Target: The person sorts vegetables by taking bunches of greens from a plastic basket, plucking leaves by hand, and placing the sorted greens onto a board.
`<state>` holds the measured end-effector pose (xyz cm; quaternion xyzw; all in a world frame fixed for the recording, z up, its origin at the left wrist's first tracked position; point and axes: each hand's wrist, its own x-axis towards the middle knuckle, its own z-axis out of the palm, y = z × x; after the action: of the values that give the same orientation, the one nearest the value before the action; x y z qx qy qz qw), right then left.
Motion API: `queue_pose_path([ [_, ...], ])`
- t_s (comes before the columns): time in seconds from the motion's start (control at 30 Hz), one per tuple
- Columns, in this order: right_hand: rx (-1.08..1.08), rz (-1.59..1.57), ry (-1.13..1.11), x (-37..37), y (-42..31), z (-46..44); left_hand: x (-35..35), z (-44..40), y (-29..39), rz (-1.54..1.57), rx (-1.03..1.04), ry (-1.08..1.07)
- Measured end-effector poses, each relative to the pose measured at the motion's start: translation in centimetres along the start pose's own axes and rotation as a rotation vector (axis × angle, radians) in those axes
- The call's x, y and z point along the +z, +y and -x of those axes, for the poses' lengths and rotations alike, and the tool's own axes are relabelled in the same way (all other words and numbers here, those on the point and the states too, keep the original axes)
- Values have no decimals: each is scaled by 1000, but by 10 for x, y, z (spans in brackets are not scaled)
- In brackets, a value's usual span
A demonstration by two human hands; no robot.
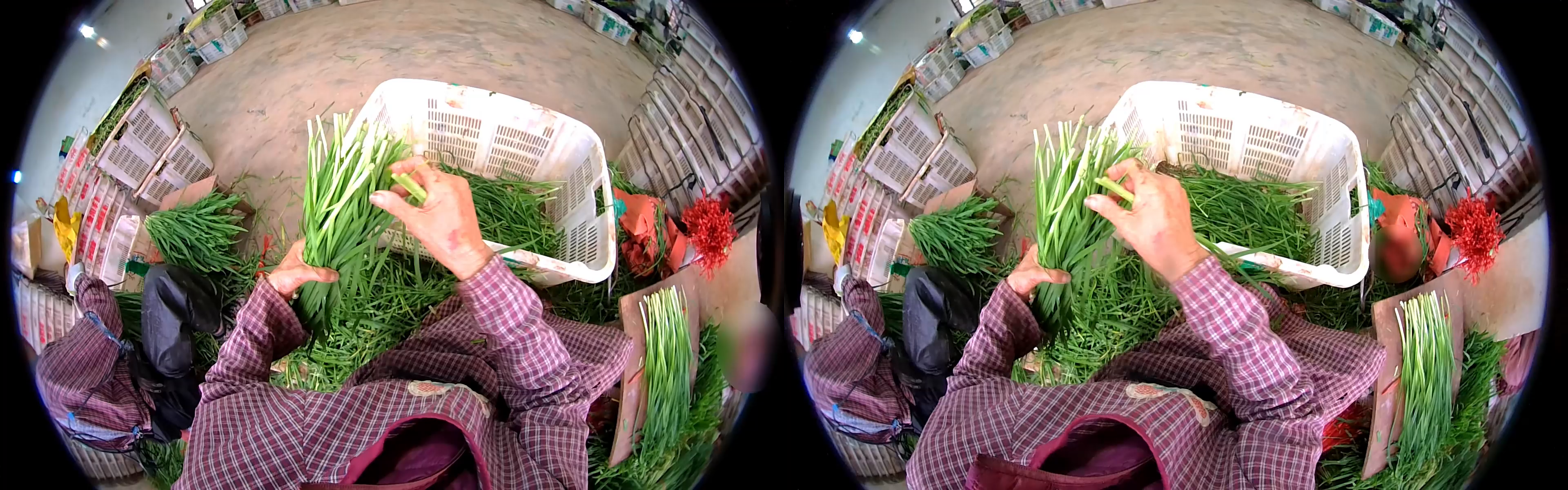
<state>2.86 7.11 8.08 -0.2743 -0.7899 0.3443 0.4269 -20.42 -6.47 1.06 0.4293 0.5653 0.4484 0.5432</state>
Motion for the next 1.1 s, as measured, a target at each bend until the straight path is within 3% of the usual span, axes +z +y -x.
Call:
queue_pose_path([
  [0.23, -88, 78, 150, 17, 2, -3, 10, 1, -2, 9, -26, -26],
  [0.33, -181, 410, 176, 14, 19, -13, 5, 1, -9, 22, -70, -39],
  [0.43, -244, 494, 279, -12, 32, -23, 1, 2, -13, 27, -31, -73],
  [0.53, -229, 512, 355, -51, 38, -23, -4, 6, -16, 6, -47, -65],
  [0.57, -80, 545, 294, -61, 37, -21, -6, 8, -18, 25, -73, -55],
  [0.67, -27, 499, 191, -71, 51, -5, -13, 10, -18, 32, -178, -69],
  [0.73, 47, 413, -71, -72, 45, 1, -14, 13, -17, 23, -207, -65],
  [0.9, 167, 135, 47, -55, 42, -13, -24, 12, -25, -13, -213, -194],
  [0.97, 404, 21, -86, -47, 31, -21, -26, 9, -30, -56, -196, -215],
  [1.1, 356, -186, -100, -27, 50, -26, -24, 8, -37, -112, -210, -281],
])
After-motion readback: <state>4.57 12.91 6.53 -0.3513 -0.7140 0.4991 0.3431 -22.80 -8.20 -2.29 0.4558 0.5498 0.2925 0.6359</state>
